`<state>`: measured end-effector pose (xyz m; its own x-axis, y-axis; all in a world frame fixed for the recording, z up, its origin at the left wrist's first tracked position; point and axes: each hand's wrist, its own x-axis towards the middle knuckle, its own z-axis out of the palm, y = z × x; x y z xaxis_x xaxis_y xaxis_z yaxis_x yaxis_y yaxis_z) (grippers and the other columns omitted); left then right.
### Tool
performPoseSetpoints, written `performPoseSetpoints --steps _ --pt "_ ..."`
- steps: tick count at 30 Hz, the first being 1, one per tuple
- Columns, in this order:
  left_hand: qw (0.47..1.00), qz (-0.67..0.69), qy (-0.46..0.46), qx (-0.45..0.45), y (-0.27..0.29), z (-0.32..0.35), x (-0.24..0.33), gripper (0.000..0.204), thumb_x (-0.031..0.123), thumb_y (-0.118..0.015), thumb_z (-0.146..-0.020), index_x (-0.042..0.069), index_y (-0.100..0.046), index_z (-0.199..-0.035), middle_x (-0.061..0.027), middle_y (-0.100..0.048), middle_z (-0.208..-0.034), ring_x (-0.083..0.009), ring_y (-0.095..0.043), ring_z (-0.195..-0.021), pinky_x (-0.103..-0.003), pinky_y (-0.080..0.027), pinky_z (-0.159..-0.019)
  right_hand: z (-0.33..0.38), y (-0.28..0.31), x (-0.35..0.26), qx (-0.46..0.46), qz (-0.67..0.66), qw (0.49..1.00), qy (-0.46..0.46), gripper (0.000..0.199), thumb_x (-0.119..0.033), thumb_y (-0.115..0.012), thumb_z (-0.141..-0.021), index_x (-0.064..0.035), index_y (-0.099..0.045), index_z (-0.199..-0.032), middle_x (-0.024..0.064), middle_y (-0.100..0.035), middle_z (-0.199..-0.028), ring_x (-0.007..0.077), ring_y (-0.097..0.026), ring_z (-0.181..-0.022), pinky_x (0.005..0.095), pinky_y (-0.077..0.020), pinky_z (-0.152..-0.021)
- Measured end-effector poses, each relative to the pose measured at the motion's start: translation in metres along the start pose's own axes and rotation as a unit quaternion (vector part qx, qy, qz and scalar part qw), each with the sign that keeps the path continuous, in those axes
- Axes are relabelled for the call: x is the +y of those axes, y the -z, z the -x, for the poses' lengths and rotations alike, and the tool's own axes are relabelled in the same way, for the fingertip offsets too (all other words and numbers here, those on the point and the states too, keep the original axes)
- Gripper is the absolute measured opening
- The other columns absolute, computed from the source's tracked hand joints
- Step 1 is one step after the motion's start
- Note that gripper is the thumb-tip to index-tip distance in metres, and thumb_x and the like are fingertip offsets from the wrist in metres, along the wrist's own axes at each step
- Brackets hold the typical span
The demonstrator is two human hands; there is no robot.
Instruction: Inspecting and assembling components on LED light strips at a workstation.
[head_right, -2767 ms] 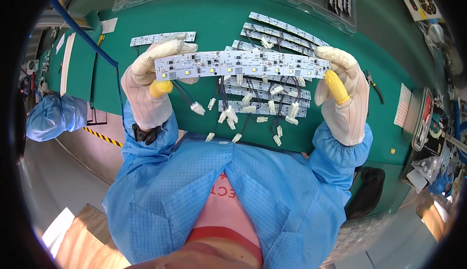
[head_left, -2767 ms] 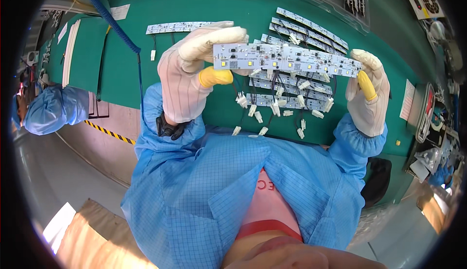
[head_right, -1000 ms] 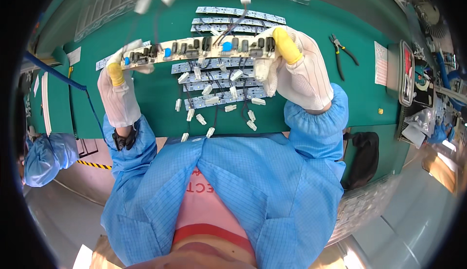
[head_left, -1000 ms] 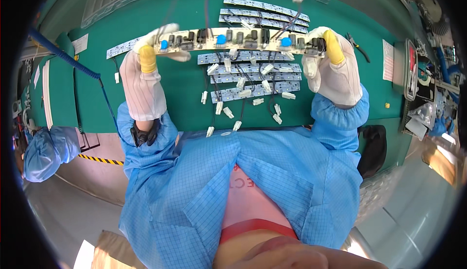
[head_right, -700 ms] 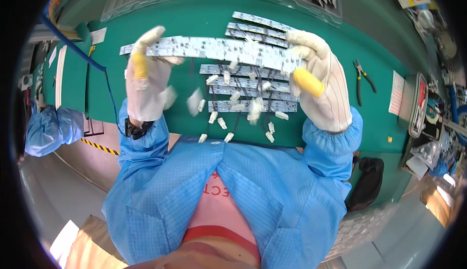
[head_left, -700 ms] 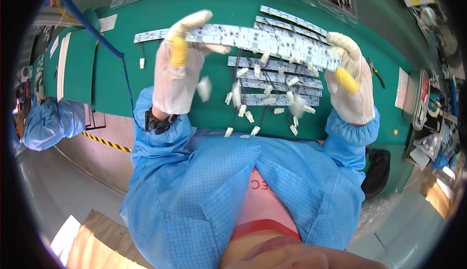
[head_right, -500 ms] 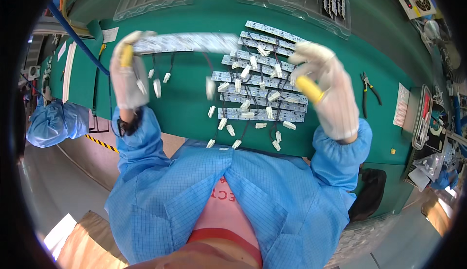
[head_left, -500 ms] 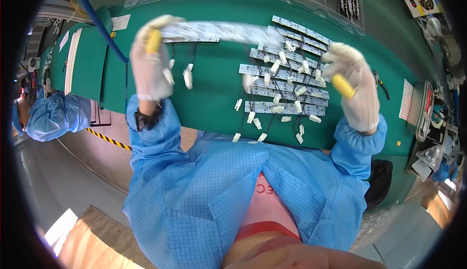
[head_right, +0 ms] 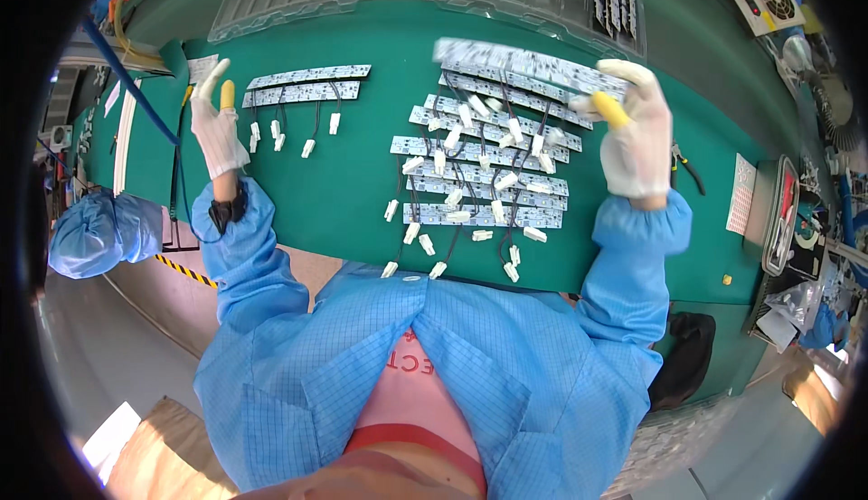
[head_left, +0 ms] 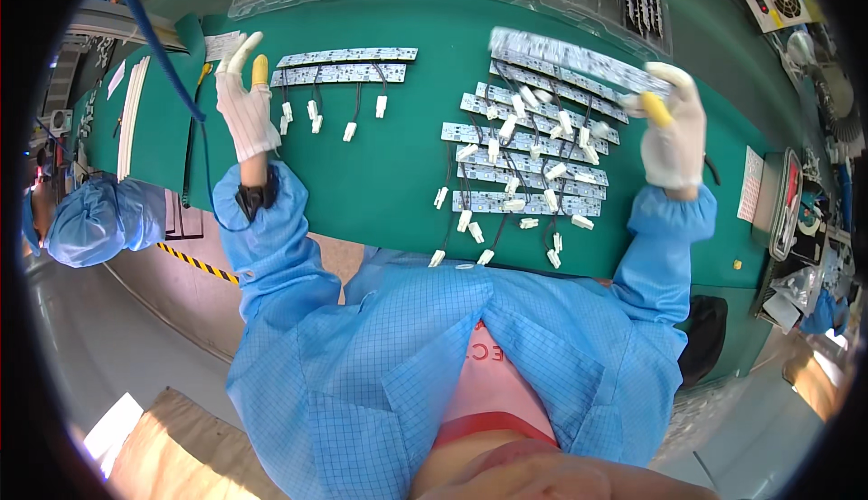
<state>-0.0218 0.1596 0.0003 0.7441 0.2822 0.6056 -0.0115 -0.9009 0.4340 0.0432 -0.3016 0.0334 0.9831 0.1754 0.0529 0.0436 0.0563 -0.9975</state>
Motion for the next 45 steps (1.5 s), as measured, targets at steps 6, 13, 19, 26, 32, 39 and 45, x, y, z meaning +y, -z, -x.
performPoseSetpoints --steps 6,13,19,26,32,39,45 --pt "0.723 0.627 0.08 -0.279 0.02 0.026 0.134 0.054 0.026 -0.052 -0.09 -0.003 -0.035 -0.133 -0.019 -0.055 -0.119 -0.0258 -0.054 -0.108 -0.039 -0.039 -0.097 0.05 -0.04 -0.049 -0.038 -0.142 0.988 0.055 0.043 -0.019 -0.07 -0.08 -0.0004 -0.049 -0.112 0.0079 -0.059 -0.094 0.0138 -0.062 -0.074 0.022 -0.0491 -0.062" --pt "0.777 0.57 0.086 -0.251 0.01 0.043 0.168 0.053 0.029 -0.069 -0.08 -0.002 -0.052 -0.119 -0.0112 -0.067 -0.091 -0.013 -0.061 -0.088 -0.025 -0.049 -0.073 0.059 -0.032 -0.045 -0.034 0.078 0.996 -0.03 0.047 -0.023 -0.063 -0.087 -0.0004 -0.045 -0.124 0.0023 -0.057 -0.076 0.0056 -0.048 -0.056 0.0181 -0.0369 -0.054" --pt "0.827 0.5 0.075 -0.246 0.01 0.046 0.168 0.048 0.035 -0.071 -0.073 0.004 -0.063 -0.108 -0.0077 -0.066 -0.1 -0.0161 -0.063 -0.08 -0.025 -0.05 -0.071 0.06 -0.023 -0.038 -0.045 0.008 0.998 0.045 0.045 -0.029 -0.054 -0.092 0.0037 -0.045 -0.122 0.002 -0.055 -0.063 0.006 -0.046 -0.05 0.0185 -0.0367 -0.049" --pt "0.812 0.522 0.082 -0.247 0.017 0.04 0.166 0.055 0.036 -0.069 -0.075 0.0 -0.059 -0.114 -0.0102 -0.065 -0.103 -0.0143 -0.064 -0.083 -0.025 -0.05 -0.074 0.061 -0.019 -0.045 -0.046 -0.037 0.998 -0.011 0.062 -0.037 -0.067 -0.082 0.0028 -0.044 -0.124 0.007 -0.058 -0.086 0.0047 -0.05 -0.057 0.0139 -0.0369 -0.052" --pt "0.779 0.574 0.091 -0.238 0.015 0.039 0.163 0.06 0.038 -0.066 -0.079 -0.005 -0.053 -0.119 -0.0132 -0.067 -0.091 -0.0182 -0.067 -0.082 -0.025 -0.051 -0.075 0.062 -0.02 -0.046 -0.072 -0.064 0.995 0.001 0.061 -0.035 -0.068 -0.082 0.0045 -0.045 -0.122 0.0076 -0.059 -0.085 0.0049 -0.05 -0.055 0.0153 -0.0382 -0.053" --pt "0.813 0.537 0.07 -0.212 0.013 0.037 0.152 0.057 0.031 -0.069 -0.079 -0.006 -0.053 -0.119 -0.016 -0.065 -0.098 -0.0186 -0.065 -0.08 -0.027 -0.051 -0.076 0.069 -0.033 -0.061 -0.039 0.068 0.997 -0.009 0.051 -0.031 -0.067 -0.083 0.0048 -0.05 -0.115 0.0058 -0.058 -0.077 0.0067 -0.051 -0.056 0.0179 -0.0373 -0.054" --pt "0.84 0.499 0.094 -0.194 0.012 0.039 0.147 0.064 0.043 -0.067 -0.08 -0.007 -0.054 -0.117 -0.0172 -0.065 -0.101 -0.0195 -0.065 -0.081 -0.028 -0.05 -0.076 0.067 -0.037 -0.06 -0.064 0.034 0.997 0.014 0.043 -0.023 -0.065 -0.085 0.0028 -0.05 -0.115 0.0089 -0.062 -0.085 0.0082 -0.053 -0.056 0.0193 -0.0405 -0.052"
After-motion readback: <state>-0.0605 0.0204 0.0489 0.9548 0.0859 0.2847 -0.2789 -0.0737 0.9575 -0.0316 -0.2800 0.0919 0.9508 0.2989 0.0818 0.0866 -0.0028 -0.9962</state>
